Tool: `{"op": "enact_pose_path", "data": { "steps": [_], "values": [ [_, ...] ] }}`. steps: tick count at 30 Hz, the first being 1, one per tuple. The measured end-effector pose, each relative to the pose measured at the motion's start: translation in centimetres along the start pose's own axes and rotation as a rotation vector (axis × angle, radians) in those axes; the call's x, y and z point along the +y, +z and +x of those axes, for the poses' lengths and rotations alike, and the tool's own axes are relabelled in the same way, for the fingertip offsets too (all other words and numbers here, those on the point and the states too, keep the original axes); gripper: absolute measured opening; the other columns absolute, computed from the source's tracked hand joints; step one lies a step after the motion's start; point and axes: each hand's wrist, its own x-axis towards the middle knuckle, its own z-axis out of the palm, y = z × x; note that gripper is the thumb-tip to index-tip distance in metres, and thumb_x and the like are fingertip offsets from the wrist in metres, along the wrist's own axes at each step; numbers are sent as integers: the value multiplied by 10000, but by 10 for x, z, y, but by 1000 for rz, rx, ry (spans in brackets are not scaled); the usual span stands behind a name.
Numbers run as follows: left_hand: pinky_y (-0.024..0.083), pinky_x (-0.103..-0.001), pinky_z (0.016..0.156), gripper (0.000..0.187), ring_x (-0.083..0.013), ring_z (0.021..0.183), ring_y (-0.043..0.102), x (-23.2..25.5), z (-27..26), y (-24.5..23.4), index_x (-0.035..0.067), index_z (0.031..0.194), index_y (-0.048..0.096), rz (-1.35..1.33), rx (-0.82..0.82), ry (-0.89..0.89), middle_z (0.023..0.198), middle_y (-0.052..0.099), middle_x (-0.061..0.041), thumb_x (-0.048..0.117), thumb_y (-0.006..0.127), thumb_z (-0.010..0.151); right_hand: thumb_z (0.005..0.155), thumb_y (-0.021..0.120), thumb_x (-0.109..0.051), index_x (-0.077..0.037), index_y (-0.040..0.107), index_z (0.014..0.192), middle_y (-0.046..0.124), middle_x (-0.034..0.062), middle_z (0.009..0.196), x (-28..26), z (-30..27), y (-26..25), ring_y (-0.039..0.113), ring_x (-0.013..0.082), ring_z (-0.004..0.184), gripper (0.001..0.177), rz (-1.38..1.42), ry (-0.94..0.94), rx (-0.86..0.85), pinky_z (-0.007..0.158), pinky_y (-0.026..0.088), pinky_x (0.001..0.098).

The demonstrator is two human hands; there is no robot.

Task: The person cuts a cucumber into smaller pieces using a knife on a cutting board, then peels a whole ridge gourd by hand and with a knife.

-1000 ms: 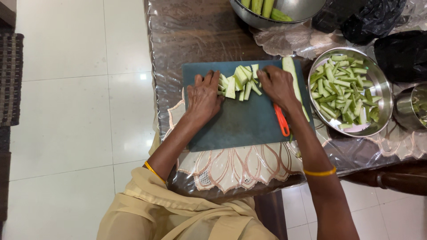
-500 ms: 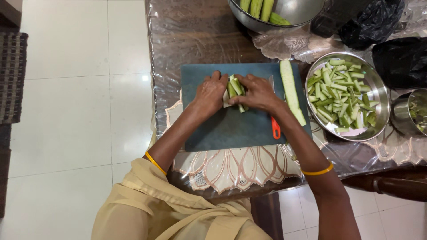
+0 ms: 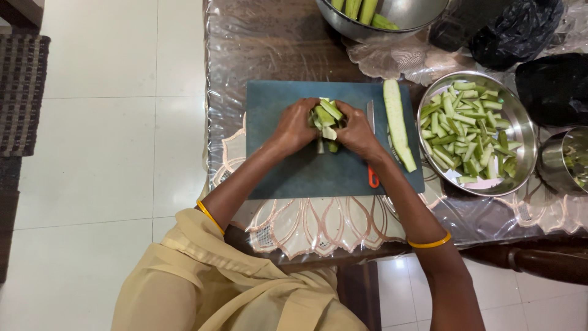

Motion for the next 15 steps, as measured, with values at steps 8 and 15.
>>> {"op": "enact_pose_path", "data": {
  "steps": [8,15],
  "values": [
    [554,-461,863,612,-407,984,707,50,21,12,11,1210,678,-52,-19,72,1092,727,-233,92,856,629,812,776,0,39,657,1268,715,21,1027,-15,-25,-37,661,82,864,472,567,119,137,747,557,231],
    [562,-460,815,417,-383,917,735,120,100,106,50,1061,740,-197,-126,170,951,754,-202,175,853,680,813,697,65,59,685,1253,711,42,1013,-1,-63,-154,672,91,813,440,505,55,320,712,574,243]
  ]
}}
